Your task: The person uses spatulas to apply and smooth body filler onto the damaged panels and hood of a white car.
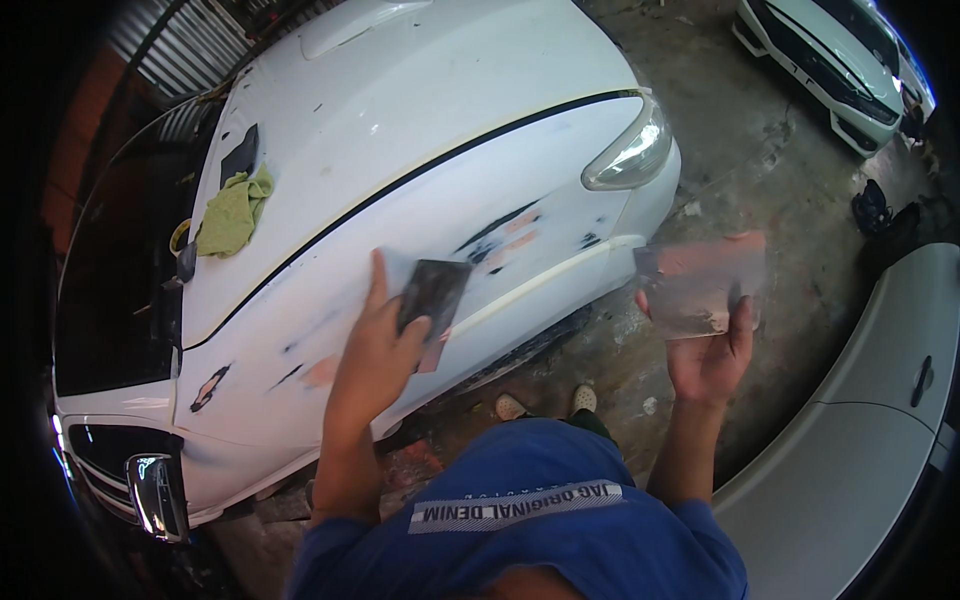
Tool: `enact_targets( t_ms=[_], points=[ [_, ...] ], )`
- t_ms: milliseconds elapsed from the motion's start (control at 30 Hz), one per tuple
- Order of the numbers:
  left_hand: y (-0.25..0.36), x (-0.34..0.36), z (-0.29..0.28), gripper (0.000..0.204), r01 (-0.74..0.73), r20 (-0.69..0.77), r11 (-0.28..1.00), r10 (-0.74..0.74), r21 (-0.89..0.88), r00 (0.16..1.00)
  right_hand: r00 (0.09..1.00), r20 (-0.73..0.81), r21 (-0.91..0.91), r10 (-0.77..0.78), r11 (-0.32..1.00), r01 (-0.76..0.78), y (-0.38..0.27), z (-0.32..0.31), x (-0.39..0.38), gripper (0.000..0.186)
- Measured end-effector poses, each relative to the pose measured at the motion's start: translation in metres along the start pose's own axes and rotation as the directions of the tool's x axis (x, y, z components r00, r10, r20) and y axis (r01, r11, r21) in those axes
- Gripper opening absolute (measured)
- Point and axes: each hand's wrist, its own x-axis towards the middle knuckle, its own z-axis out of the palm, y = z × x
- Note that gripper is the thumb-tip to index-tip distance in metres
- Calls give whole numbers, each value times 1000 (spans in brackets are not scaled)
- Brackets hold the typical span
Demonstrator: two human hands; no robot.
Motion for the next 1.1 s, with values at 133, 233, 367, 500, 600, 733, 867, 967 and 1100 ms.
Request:
enact_targets(
  t_ms=[133,233,367,500,600,733,867,967,1100],
  points=[
    [-7,-43,-18,50,61,-107,845,-139,-532,985,956,260,41,136,988,-152,14,19,9,75],
    [-9,-84,-22,61,-44,-245,650,-222,-758,944,951,198,71,237,964,-255,28,37,17,83],
    [-53,-135,-15,68,-265,-478,519,-332,-813,813,932,196,10,304,950,-311,49,63,28,86],
    [-96,-155,-23,69,-481,-768,609,-400,-630,500,799,489,-283,349,930,-233,75,89,31,89],
    [-117,-157,-52,61,-631,-861,601,-445,-490,245,658,599,-788,456,483,382,98,139,17,67],
    [-152,-169,-87,54,-671,-889,611,-425,-421,171,530,631,-610,567,-59,790,158,203,-13,52],
    [-156,-150,-102,59,-614,-884,671,-457,-416,100,554,592,-533,585,-231,814,203,224,-16,47],
    [-175,-147,-101,65,-615,-913,693,-390,-376,118,599,554,-505,579,-338,794,221,239,-16,45],
    [-191,-149,-111,65,-566,-929,741,-337,-363,155,650,506,-525,567,-396,753,235,247,-18,44]
  ],
)
